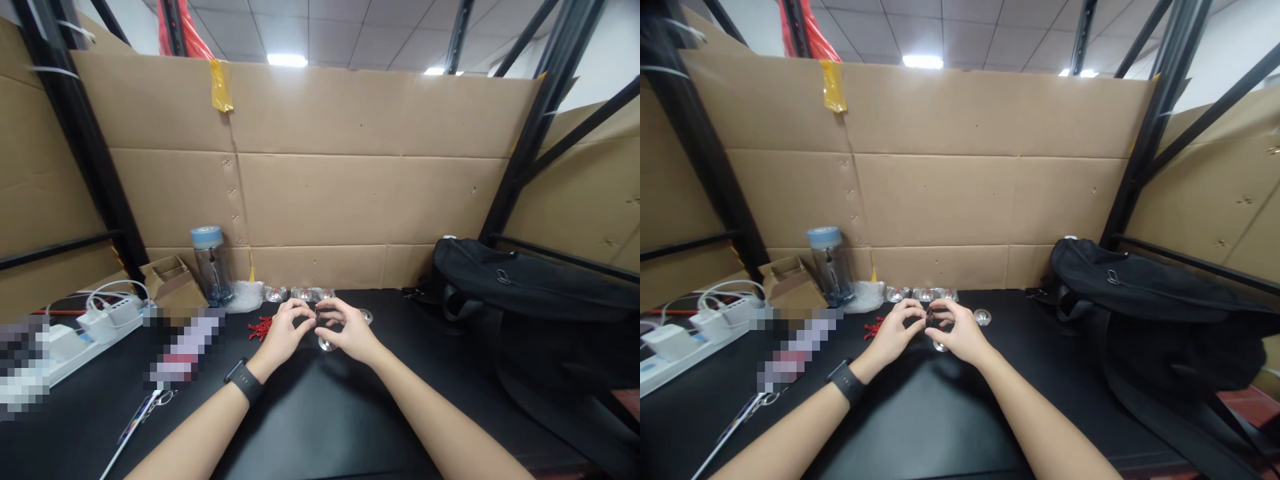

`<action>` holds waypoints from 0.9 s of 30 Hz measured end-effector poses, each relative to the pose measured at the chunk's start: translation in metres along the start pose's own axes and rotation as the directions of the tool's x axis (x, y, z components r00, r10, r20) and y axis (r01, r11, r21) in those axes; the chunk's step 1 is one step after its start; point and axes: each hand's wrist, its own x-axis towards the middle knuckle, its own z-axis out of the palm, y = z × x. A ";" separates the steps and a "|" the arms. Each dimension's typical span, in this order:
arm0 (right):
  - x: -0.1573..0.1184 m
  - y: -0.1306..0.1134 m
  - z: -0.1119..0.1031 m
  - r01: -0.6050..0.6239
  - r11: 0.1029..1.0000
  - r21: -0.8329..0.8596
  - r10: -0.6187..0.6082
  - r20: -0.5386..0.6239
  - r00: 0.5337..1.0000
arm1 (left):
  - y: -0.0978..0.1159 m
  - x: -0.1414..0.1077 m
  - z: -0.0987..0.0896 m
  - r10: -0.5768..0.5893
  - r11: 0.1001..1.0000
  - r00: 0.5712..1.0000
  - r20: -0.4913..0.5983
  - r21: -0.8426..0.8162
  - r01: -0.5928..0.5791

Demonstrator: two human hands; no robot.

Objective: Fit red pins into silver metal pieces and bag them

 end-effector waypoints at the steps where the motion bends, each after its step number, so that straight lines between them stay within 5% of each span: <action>1: 0.000 0.000 0.000 -0.005 1.000 0.004 0.005 0.001 1.000 | 0.001 0.000 0.000 -0.002 1.000 1.000 -0.001 0.006 0.002; 14: 0.000 0.002 0.005 -0.046 0.968 0.246 0.040 0.031 0.999 | 0.023 -0.006 -0.006 0.135 0.883 0.989 -0.058 0.460 -0.094; 27: 0.001 0.008 0.003 -0.134 0.953 0.272 0.131 0.029 0.991 | 0.023 -0.007 -0.003 0.138 0.912 0.989 -0.048 0.396 -0.108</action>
